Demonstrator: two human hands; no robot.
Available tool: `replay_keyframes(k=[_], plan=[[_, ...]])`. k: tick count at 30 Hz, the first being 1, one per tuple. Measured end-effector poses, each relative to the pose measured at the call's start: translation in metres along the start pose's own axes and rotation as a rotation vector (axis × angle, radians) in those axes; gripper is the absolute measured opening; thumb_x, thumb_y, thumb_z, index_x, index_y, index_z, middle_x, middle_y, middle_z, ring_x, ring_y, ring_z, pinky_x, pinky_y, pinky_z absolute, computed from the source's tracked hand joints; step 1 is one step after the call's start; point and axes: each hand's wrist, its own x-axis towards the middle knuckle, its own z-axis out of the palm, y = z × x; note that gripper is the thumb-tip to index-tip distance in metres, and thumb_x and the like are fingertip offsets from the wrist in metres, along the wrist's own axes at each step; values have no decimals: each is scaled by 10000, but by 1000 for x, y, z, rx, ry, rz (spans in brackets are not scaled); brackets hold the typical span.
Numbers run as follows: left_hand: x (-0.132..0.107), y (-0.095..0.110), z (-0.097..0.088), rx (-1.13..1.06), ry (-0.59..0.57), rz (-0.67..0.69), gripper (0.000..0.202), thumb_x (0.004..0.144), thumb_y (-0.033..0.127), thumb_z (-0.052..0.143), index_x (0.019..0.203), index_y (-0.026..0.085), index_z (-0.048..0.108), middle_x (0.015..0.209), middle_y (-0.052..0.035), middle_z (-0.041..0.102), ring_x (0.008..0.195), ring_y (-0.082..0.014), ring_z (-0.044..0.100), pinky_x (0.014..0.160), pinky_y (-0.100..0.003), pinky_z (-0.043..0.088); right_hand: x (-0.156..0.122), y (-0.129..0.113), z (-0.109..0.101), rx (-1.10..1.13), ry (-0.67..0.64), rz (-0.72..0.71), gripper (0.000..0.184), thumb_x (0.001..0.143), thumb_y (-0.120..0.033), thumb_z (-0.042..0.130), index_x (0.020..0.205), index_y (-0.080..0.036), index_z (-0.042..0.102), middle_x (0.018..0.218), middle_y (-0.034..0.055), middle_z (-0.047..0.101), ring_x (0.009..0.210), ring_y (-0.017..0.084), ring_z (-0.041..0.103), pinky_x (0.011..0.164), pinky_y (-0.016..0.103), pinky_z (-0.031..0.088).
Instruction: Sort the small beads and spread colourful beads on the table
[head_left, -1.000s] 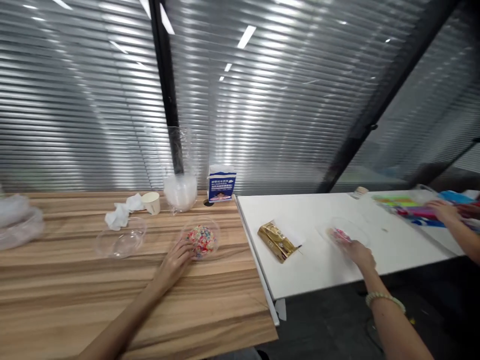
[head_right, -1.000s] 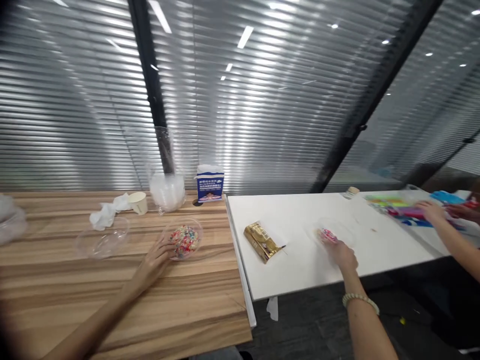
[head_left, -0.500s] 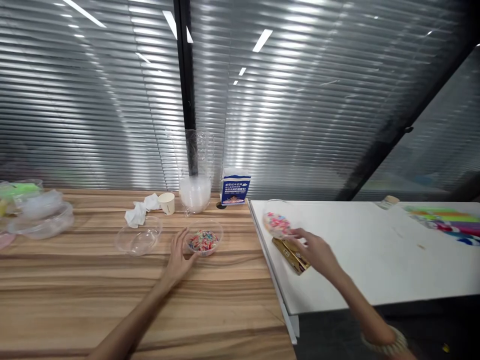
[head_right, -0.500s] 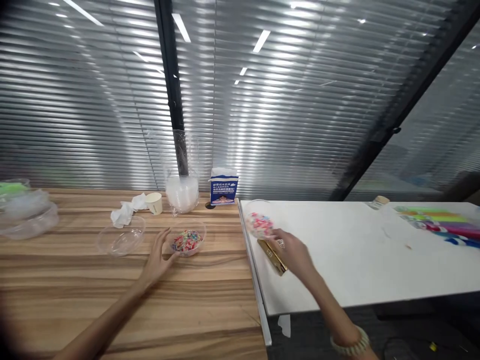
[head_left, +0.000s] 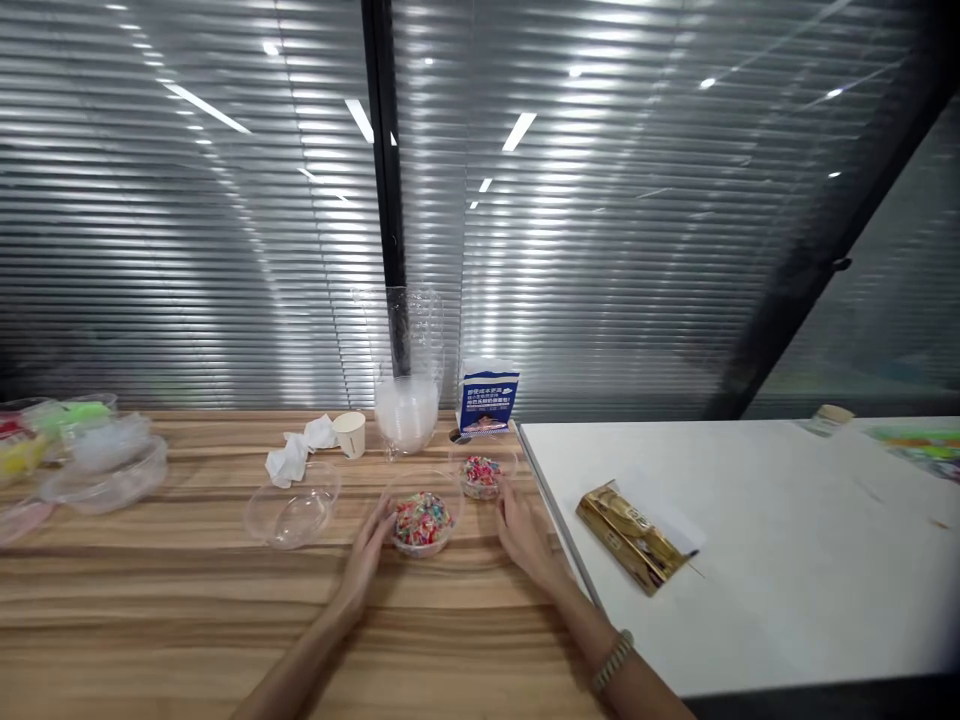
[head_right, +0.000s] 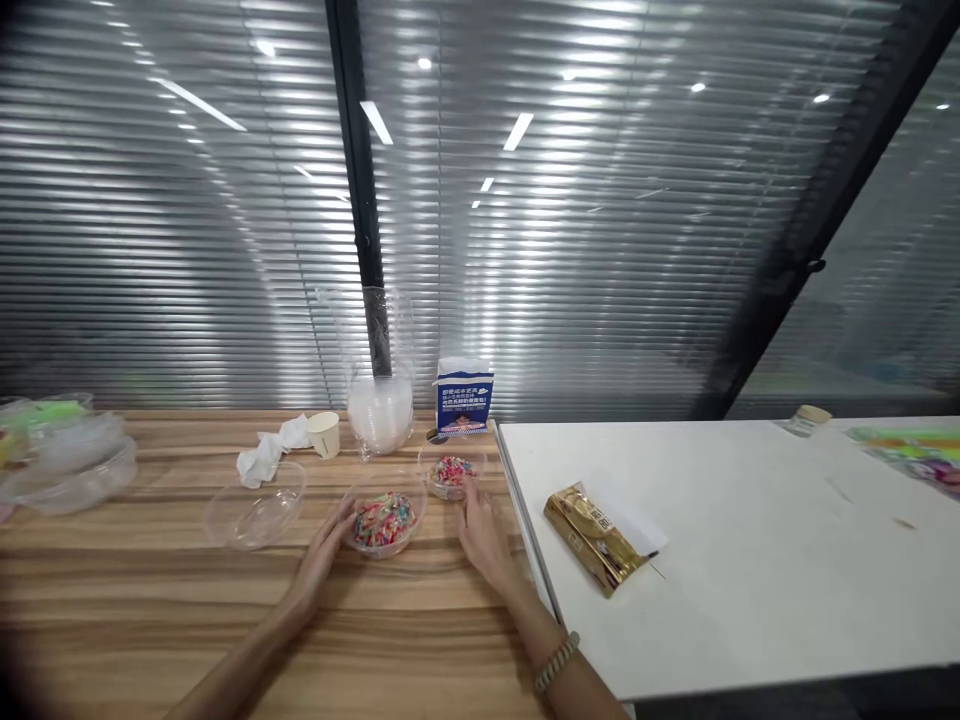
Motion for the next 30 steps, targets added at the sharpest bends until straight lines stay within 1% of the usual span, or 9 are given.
replay_keyframes(k=[3, 5, 7, 11, 14, 16, 21, 25, 30], plan=[[1, 2, -1, -56, 28, -75, 287, 757, 337, 680, 1005, 195, 689, 1301, -99, 598, 1288, -266, 472, 1093, -417, 343, -7, 6, 7, 59, 91, -48, 364, 919, -178, 379, 1256, -145, 512, 1058, 142, 662, 951, 288, 640, 790, 404, 508], [0, 5, -1, -91, 37, -106, 249, 768, 322, 677, 988, 207, 695, 1295, -90, 604, 1253, -269, 511, 1048, -417, 407, -10, 10, 8, 69, 115, -71, 347, 929, -196, 365, 1234, -132, 519, 1043, 146, 665, 950, 297, 636, 799, 426, 508], [-1, 10, 1, -112, 47, -122, 230, 776, 304, 675, 985, 212, 699, 1289, -85, 609, 1233, -269, 530, 1027, -419, 432, -12, 12, 7, 77, 123, -87, 326, 945, -214, 352, 1212, -135, 521, 1015, 140, 670, 946, 292, 636, 799, 418, 509], [-2, 11, 2, -116, 53, -124, 222, 794, 286, 650, 995, 202, 697, 1285, -85, 612, 1230, -258, 532, 1042, -410, 419, -12, 10, 6, 69, 125, -135, 300, 978, -260, 337, 1197, -160, 516, 1009, 123, 668, 929, 275, 638, 788, 394, 507], [-1, 5, 2, -117, 39, -78, 281, 826, 351, 604, 1047, 194, 681, 1210, -92, 658, 1194, -251, 564, 1055, -408, 405, -11, 11, 8, 71, 149, -149, 290, 994, -304, 333, 1144, -171, 542, 996, 112, 672, 895, 270, 642, 760, 387, 506], [-1, 2, 3, -127, 40, -40, 340, 866, 400, 539, 1110, 193, 654, 1167, -87, 679, 1161, -243, 588, 1070, -417, 387, -11, 13, 8, 90, 171, -154, 293, 1002, -318, 325, 1101, -177, 562, 981, 102, 677, 883, 264, 644, 750, 381, 504], [-3, 3, 5, -134, 100, -11, 373, 930, 366, 406, 1221, 216, 586, 1174, -62, 674, 1174, -212, 576, 1093, -415, 355, -12, 16, 7, 99, 241, -194, 325, 1014, -334, 317, 1054, -176, 599, 952, 101, 682, 853, 243, 642, 741, 366, 501], [-4, 7, 4, -85, 128, 31, 384, 933, 408, 384, 1201, 238, 600, 1195, -57, 658, 1185, -218, 564, 1064, -411, 385, -13, 15, 3, 97, 288, -217, 339, 1012, -352, 331, 1086, -174, 610, 955, 114, 679, 864, 240, 640, 756, 373, 508], [-6, 3, 5, -33, 101, 26, 413, 913, 479, 417, 1175, 235, 623, 1208, -70, 645, 1166, -237, 572, 1052, -419, 389, -13, 15, 1, 110, 334, -227, 326, 1008, -354, 356, 1071, -173, 621, 957, 113, 682, 863, 243, 641, 761, 379, 506]])
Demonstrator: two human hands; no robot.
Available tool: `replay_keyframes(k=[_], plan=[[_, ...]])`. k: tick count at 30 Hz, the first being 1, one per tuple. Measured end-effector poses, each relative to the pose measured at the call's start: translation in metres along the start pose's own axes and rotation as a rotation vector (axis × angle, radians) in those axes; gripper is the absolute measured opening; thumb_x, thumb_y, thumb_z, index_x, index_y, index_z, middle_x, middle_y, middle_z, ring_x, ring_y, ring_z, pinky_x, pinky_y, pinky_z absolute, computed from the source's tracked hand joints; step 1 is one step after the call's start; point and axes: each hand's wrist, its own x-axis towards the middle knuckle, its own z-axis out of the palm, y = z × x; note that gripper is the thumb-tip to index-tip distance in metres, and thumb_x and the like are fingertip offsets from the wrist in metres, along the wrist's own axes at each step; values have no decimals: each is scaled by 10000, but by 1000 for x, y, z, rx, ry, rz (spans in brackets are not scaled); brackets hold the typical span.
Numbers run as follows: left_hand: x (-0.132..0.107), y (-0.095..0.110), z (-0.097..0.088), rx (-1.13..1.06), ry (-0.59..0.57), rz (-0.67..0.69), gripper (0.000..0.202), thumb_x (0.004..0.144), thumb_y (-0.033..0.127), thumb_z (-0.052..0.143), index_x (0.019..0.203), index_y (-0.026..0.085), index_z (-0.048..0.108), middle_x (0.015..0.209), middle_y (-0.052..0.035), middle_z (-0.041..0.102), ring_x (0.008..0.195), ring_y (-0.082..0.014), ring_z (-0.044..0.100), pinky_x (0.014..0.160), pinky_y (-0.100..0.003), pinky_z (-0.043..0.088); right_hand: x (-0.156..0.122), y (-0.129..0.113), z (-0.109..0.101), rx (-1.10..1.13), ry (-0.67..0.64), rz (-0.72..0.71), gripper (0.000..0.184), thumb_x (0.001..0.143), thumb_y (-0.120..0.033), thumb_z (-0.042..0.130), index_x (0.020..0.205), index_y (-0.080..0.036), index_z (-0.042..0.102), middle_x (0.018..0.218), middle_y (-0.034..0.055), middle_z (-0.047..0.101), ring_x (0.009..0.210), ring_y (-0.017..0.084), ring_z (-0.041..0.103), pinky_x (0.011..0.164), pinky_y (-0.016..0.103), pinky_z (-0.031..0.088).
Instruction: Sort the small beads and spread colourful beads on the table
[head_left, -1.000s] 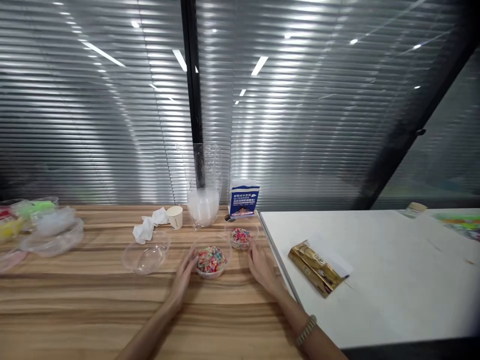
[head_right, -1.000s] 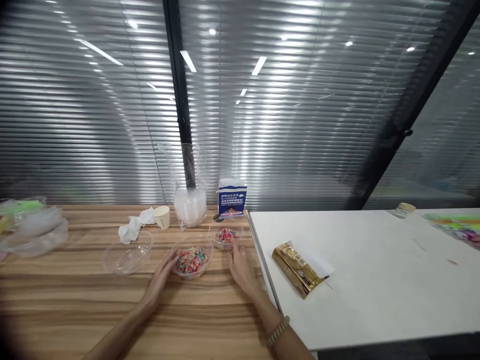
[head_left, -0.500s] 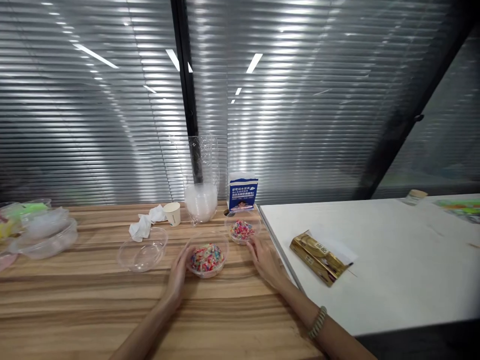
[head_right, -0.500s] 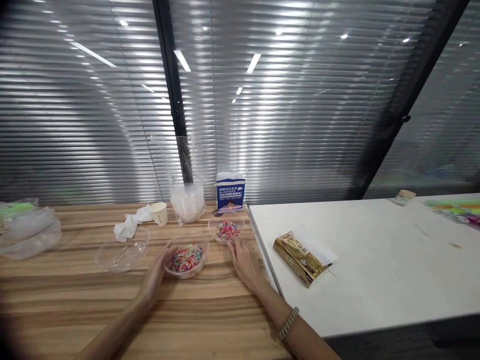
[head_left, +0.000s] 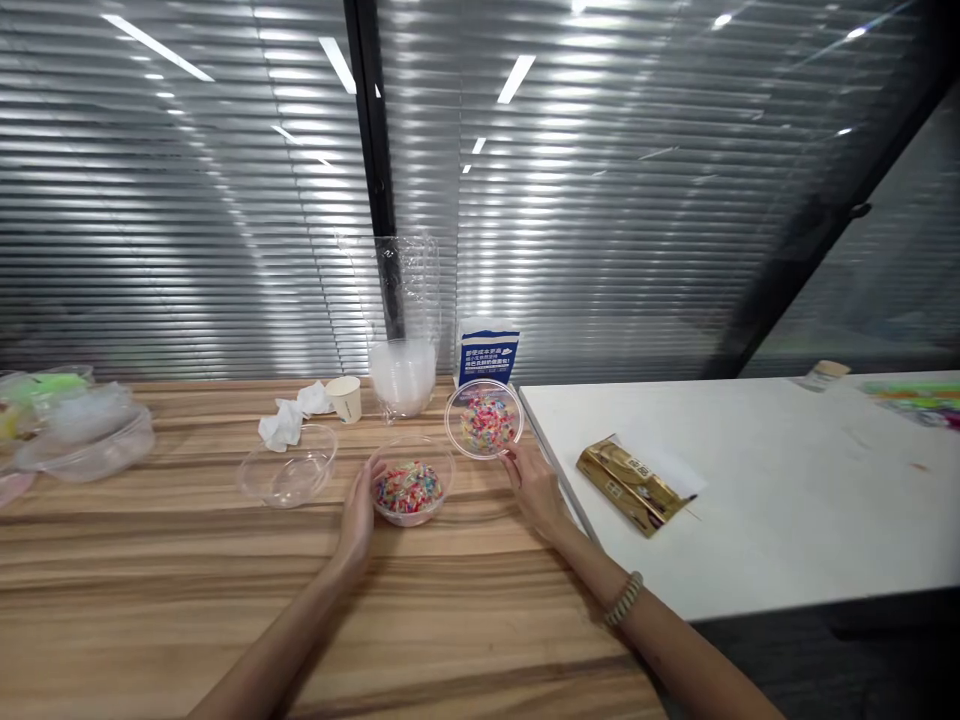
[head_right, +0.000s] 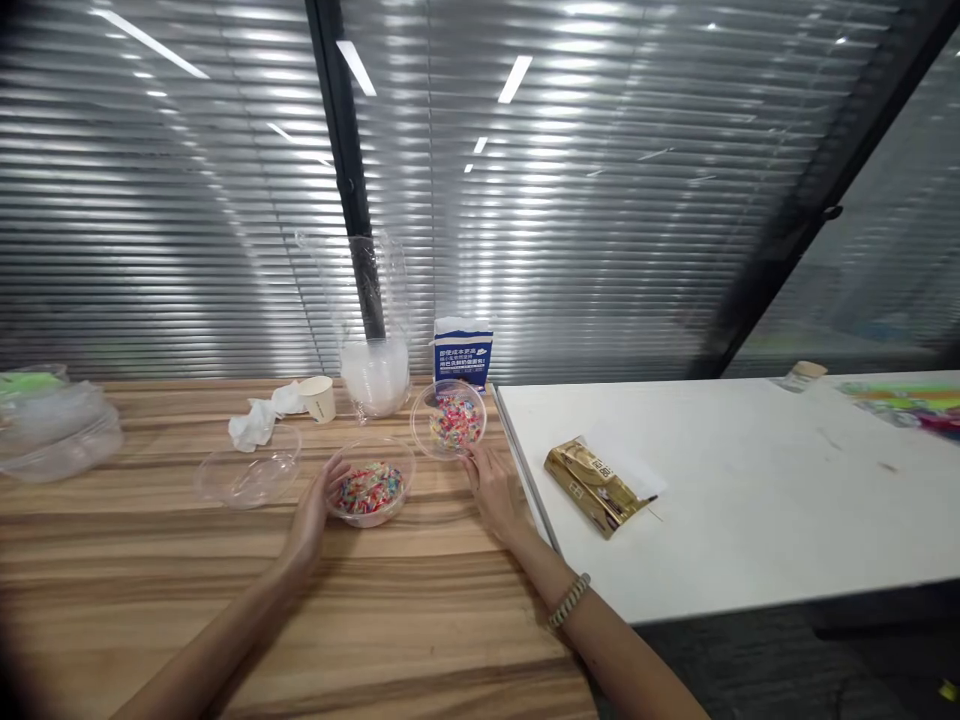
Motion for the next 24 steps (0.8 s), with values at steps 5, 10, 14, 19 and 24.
replay_keyframes(k=[5, 10, 14, 19, 24], plan=[[-5, -3, 6, -3, -29, -23, 446, 913, 484, 429, 1223, 213, 601, 1199, -88, 650, 1174, -248, 564, 1078, -426, 349, -1, -2, -3, -4, 35, -35, 321, 1006, -354, 367, 1065, -170, 623, 946, 104, 680, 874, 237, 632, 769, 364, 498], [-14, 1, 13, -4, -158, -41, 524, 847, 441, 530, 1300, 180, 549, 1345, -109, 558, 1282, -267, 472, 1100, -405, 313, -1, -8, -8, -28, 8, -98, 330, 1005, -352, 372, 1026, -186, 657, 908, 96, 693, 845, 231, 633, 778, 372, 496], [-22, 2, 17, -5, -286, -32, 566, 772, 390, 611, 1304, 203, 553, 1379, -90, 531, 1312, -269, 439, 1109, -372, 303, -1, -11, -9, -33, 8, -188, 282, 995, -313, 419, 965, -196, 674, 892, 89, 707, 882, 226, 634, 764, 352, 494], [-26, 1, 20, -16, -334, -12, 613, 750, 420, 613, 1313, 187, 544, 1377, -105, 531, 1307, -280, 444, 1114, -383, 294, -4, -10, -10, -140, -55, -306, 228, 981, -250, 464, 1009, -214, 688, 948, 70, 714, 903, 211, 623, 780, 342, 485], [-27, 1, 20, -27, -318, -14, 615, 746, 441, 611, 1295, 171, 560, 1368, -113, 538, 1298, -290, 451, 1120, -401, 280, -3, -11, -16, -184, 39, -535, 202, 942, -123, 499, 1014, -183, 678, 907, 67, 712, 897, 203, 607, 741, 319, 480]])
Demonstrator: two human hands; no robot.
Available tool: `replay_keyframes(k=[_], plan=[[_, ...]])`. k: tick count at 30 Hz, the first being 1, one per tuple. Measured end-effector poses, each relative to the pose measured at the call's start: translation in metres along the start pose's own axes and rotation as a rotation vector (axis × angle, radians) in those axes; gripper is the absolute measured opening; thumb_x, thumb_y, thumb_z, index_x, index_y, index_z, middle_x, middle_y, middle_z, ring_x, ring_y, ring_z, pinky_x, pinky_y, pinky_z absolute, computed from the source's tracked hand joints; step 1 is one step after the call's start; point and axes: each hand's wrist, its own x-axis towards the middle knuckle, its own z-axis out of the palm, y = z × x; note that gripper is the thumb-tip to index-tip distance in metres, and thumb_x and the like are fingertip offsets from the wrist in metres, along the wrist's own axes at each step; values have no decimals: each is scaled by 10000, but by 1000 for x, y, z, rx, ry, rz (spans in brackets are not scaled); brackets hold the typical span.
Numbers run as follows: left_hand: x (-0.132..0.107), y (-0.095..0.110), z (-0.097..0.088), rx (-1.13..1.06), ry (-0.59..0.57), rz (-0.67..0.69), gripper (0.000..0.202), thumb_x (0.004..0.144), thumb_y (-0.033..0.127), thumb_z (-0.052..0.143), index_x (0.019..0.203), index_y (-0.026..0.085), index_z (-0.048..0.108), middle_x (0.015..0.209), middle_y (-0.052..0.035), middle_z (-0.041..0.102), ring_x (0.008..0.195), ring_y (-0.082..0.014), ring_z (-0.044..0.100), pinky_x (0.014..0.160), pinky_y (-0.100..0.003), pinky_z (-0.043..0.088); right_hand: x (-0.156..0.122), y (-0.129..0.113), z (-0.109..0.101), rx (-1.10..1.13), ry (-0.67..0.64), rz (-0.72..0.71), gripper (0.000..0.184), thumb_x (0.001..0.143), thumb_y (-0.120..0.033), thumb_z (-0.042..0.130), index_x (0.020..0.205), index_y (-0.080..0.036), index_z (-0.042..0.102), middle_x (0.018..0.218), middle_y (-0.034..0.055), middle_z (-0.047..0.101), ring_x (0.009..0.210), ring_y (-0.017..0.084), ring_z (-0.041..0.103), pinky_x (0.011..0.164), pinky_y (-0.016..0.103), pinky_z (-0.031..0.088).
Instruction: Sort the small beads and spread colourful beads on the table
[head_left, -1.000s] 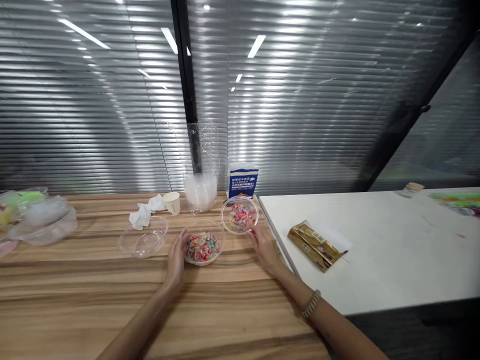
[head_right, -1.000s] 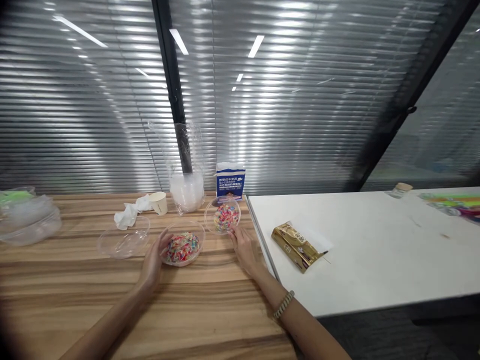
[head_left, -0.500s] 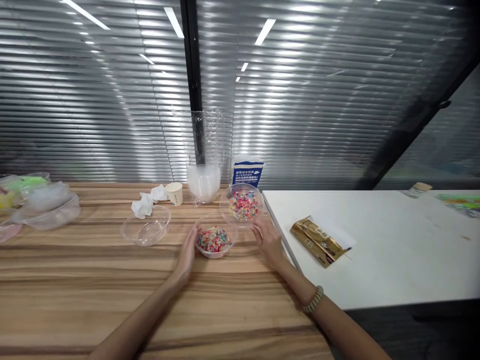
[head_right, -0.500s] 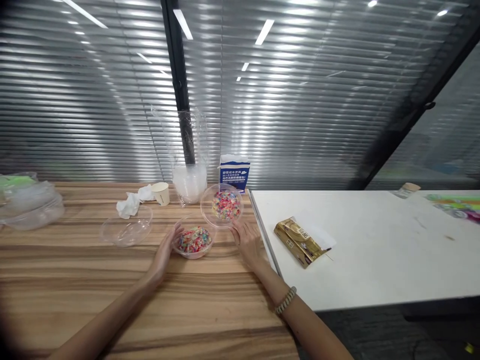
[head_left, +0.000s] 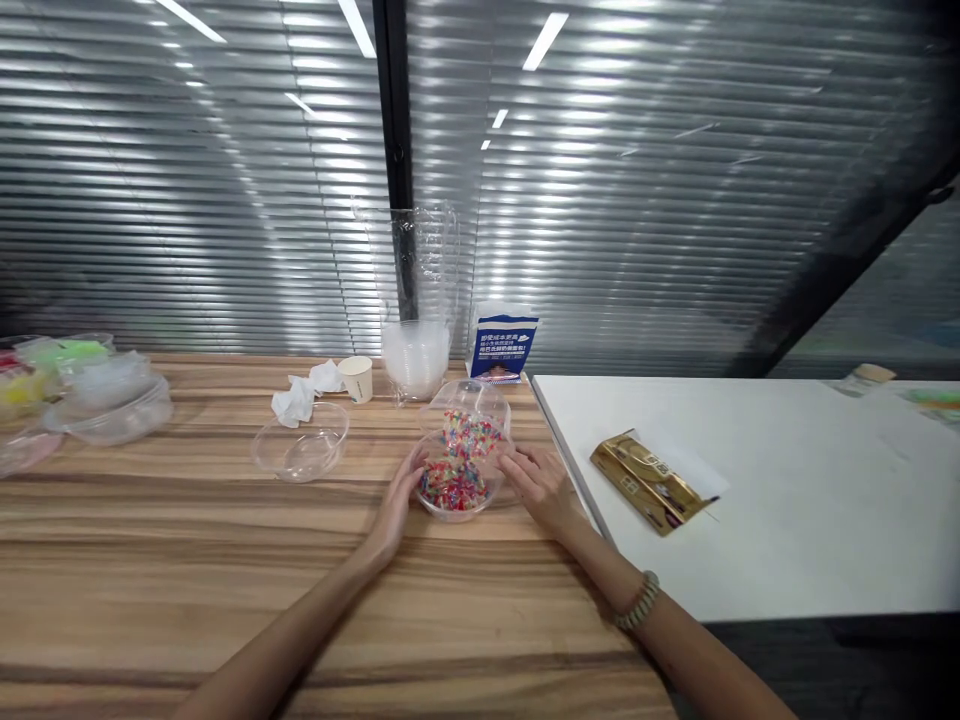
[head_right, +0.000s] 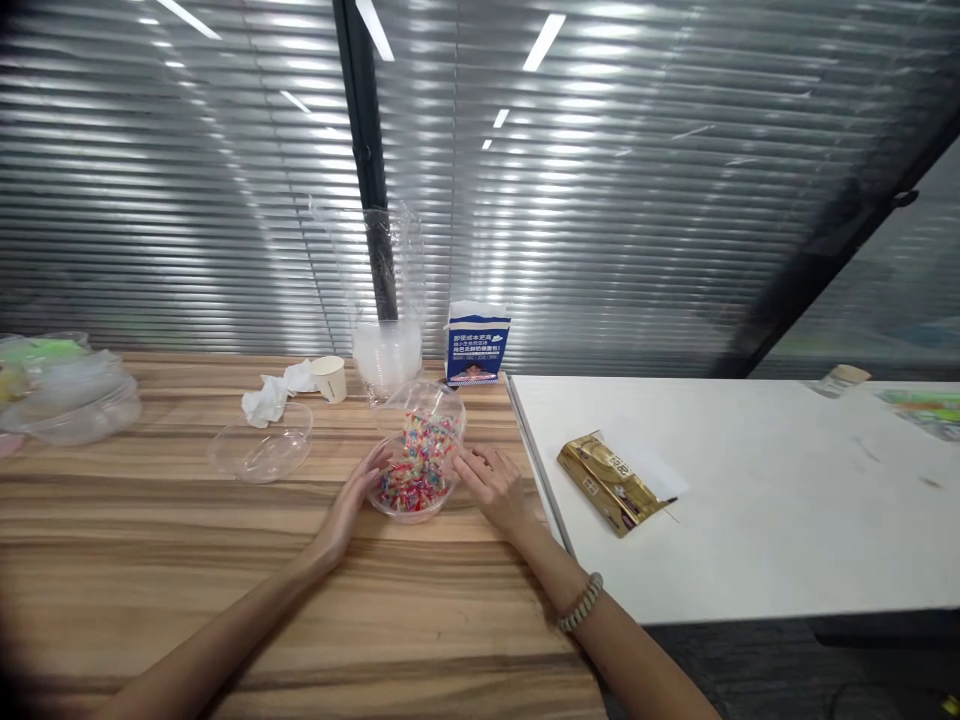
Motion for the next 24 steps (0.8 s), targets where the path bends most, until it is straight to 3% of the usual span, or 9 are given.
replay_keyframes(k=[8, 13, 15, 19, 24], plan=[[0, -1, 1, -21, 29, 10, 555, 719, 440, 638, 1200, 164, 632, 1343, -103, 564, 1318, -299, 423, 1130, -416, 256, 9, -3, -15, -7, 65, -177, 197, 899, -29, 521, 921, -156, 670, 888, 74, 705, 788, 185, 585, 676, 313, 446], [-2, 0, 1, 16, 35, 25, 507, 730, 456, 631, 1157, 184, 657, 1311, -89, 593, 1303, -301, 443, 1125, -434, 265, 10, -6, -15, -8, 99, -164, 215, 905, -21, 499, 882, -162, 660, 920, 65, 715, 737, 184, 571, 645, 318, 433], [-2, 0, 1, -15, 49, 10, 527, 725, 435, 631, 1179, 167, 643, 1316, -100, 587, 1298, -306, 448, 1122, -447, 267, 10, -6, -11, -3, 124, -79, 201, 901, -26, 516, 913, -166, 659, 861, 55, 713, 727, 182, 573, 645, 312, 436], [-1, 1, 1, -93, 44, 22, 569, 735, 392, 623, 1256, 165, 592, 1325, -108, 579, 1276, -281, 478, 1120, -421, 277, 8, -3, -3, 81, 159, 233, 107, 928, -147, 551, 935, -176, 654, 763, 41, 691, 722, 187, 591, 653, 314, 462], [3, 5, -4, -124, 114, 68, 519, 763, 433, 619, 1212, 172, 617, 1293, -108, 603, 1241, -284, 508, 1072, -426, 352, 1, 5, 7, 269, 190, 658, 255, 954, -360, 499, 932, -158, 653, 837, 78, 688, 691, 187, 610, 611, 315, 488]])
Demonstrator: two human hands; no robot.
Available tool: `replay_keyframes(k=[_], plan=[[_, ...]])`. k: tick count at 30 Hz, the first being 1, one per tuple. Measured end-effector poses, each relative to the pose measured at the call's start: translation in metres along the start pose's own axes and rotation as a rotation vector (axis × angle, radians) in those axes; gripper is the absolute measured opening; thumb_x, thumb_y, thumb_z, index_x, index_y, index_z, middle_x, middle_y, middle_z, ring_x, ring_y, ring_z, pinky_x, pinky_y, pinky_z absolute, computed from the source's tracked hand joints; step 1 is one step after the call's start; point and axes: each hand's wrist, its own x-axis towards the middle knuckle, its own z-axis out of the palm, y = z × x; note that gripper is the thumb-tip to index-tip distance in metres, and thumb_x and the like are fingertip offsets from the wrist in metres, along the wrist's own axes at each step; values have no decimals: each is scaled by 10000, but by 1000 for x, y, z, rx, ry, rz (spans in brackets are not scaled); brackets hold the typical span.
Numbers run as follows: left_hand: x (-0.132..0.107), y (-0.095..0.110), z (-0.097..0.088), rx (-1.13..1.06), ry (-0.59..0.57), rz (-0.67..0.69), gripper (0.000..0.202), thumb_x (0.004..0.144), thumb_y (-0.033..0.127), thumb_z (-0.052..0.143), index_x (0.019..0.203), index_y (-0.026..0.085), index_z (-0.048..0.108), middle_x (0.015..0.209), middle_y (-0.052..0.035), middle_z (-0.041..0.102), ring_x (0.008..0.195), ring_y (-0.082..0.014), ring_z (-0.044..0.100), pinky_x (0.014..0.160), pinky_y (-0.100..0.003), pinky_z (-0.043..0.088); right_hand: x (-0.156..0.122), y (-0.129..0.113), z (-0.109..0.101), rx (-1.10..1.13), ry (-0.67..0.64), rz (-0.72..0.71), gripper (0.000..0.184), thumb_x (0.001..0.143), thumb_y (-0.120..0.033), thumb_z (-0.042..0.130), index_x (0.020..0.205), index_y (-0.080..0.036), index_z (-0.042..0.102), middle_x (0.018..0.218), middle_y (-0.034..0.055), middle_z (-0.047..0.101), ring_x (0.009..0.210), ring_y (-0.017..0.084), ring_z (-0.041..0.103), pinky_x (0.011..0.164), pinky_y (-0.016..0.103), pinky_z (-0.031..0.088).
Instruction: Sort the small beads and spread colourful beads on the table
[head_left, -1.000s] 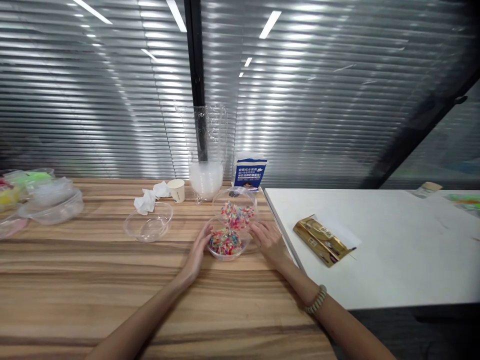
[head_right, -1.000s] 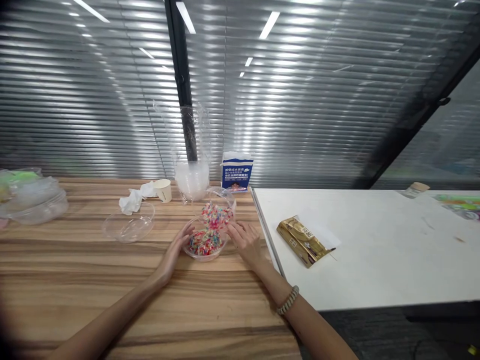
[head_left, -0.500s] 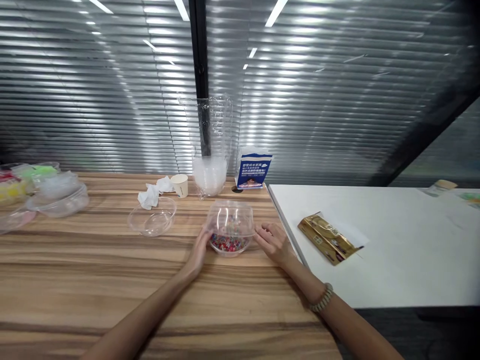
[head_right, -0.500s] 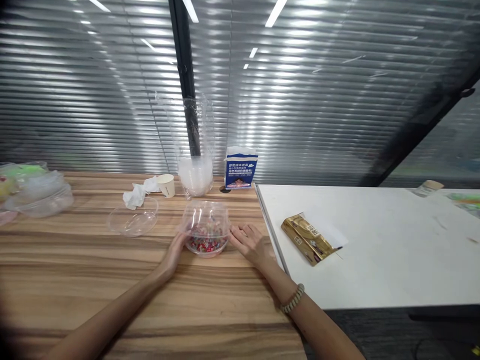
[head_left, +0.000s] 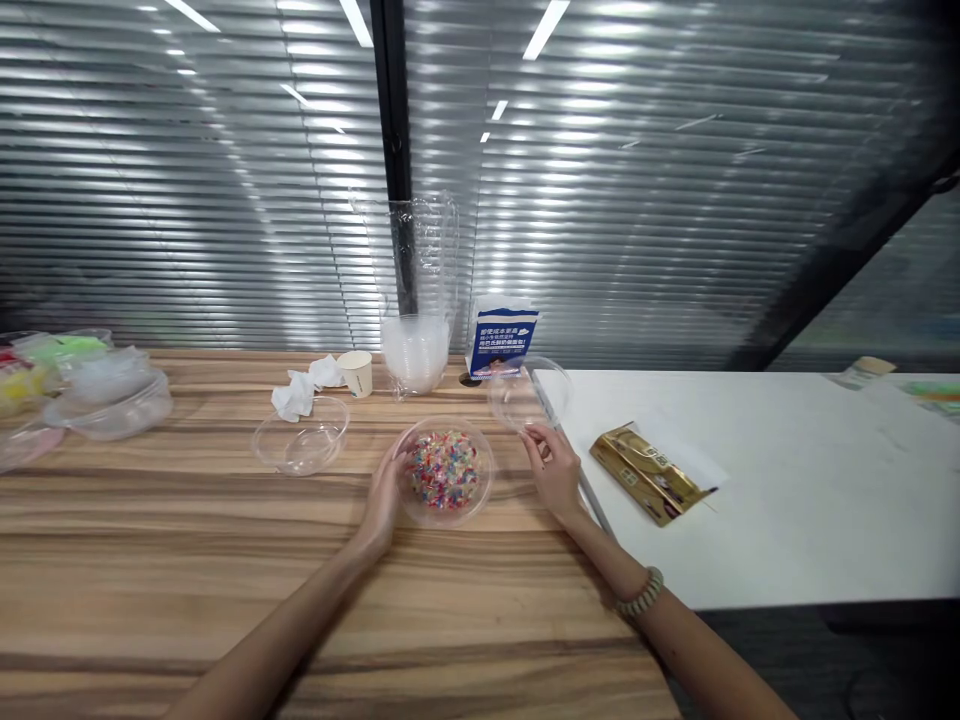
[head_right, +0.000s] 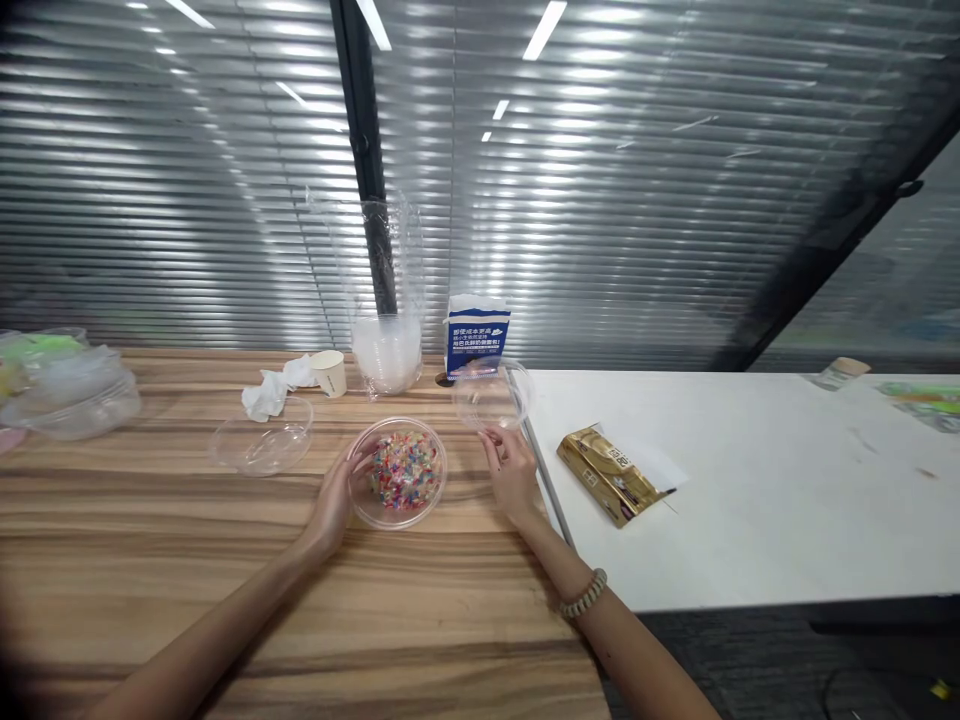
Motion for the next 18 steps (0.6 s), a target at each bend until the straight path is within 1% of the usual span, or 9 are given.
replay_keyframes(k=[2, 4, 6, 8, 11, 13, 15, 18], plan=[[3, 0, -3, 9, 30, 38, 502, 791, 445, 610, 1228, 199, 605, 1318, -88, 585, 1259, -261, 491, 1079, -409, 348, -1, 5, 2, 52, -38, 121, 314, 940, -418, 497, 932, -148, 656, 863, 92, 692, 662, 184, 611, 607, 317, 490], [5, -1, -6, 36, 41, 67, 482, 833, 459, 582, 1261, 238, 578, 1356, -64, 555, 1283, -238, 467, 1093, -398, 330, -1, 8, 4, 115, -122, 200, 339, 929, -445, 493, 946, -148, 656, 906, 99, 696, 657, 185, 616, 617, 321, 497], [6, -1, -9, 85, 40, 100, 463, 868, 478, 546, 1278, 262, 562, 1377, -50, 535, 1301, -225, 446, 1110, -398, 307, -2, 9, 6, 174, -209, 242, 348, 924, -446, 490, 1005, -147, 649, 952, 105, 695, 668, 189, 623, 628, 325, 506], [5, -1, -10, 159, 38, 165, 452, 883, 491, 528, 1272, 264, 569, 1385, -46, 527, 1317, -219, 426, 1129, -394, 276, -3, 9, 7, 204, -269, 250, 364, 929, -431, 476, 1102, -148, 625, 997, 113, 689, 706, 200, 633, 651, 335, 515], [1, 0, -10, 284, 11, 304, 437, 893, 486, 519, 1247, 241, 596, 1380, -53, 532, 1325, -218, 413, 1146, -387, 245, -6, 6, 5, 215, -333, 184, 380, 957, -397, 428, 1220, -166, 576, 1028, 111, 681, 819, 217, 647, 736, 355, 523], [-3, 1, -9, 368, -36, 383, 419, 911, 469, 495, 1243, 236, 601, 1390, -56, 521, 1325, -217, 414, 1150, -394, 239, -9, 3, 4, 226, -416, 83, 388, 969, -374, 411, 1279, -179, 539, 1022, 99, 682, 878, 217, 647, 792, 361, 521], [-7, 3, -6, 448, -86, 444, 407, 931, 455, 460, 1252, 244, 595, 1409, -56, 501, 1330, -216, 407, 1150, -405, 239, -12, -2, 3, 229, -503, -35, 408, 971, -364, 416, 1324, -178, 503, 999, 92, 687, 882, 214, 652, 808, 361, 526], [-12, 5, -4, 552, -151, 507, 422, 950, 447, 419, 1295, 249, 562, 1431, -68, 473, 1348, -218, 383, 1146, -421, 243, -17, -7, 3, 194, -564, -171, 420, 977, -344, 410, 1353, -168, 476, 1078, 113, 675, 955, 230, 651, 838, 373, 531]])
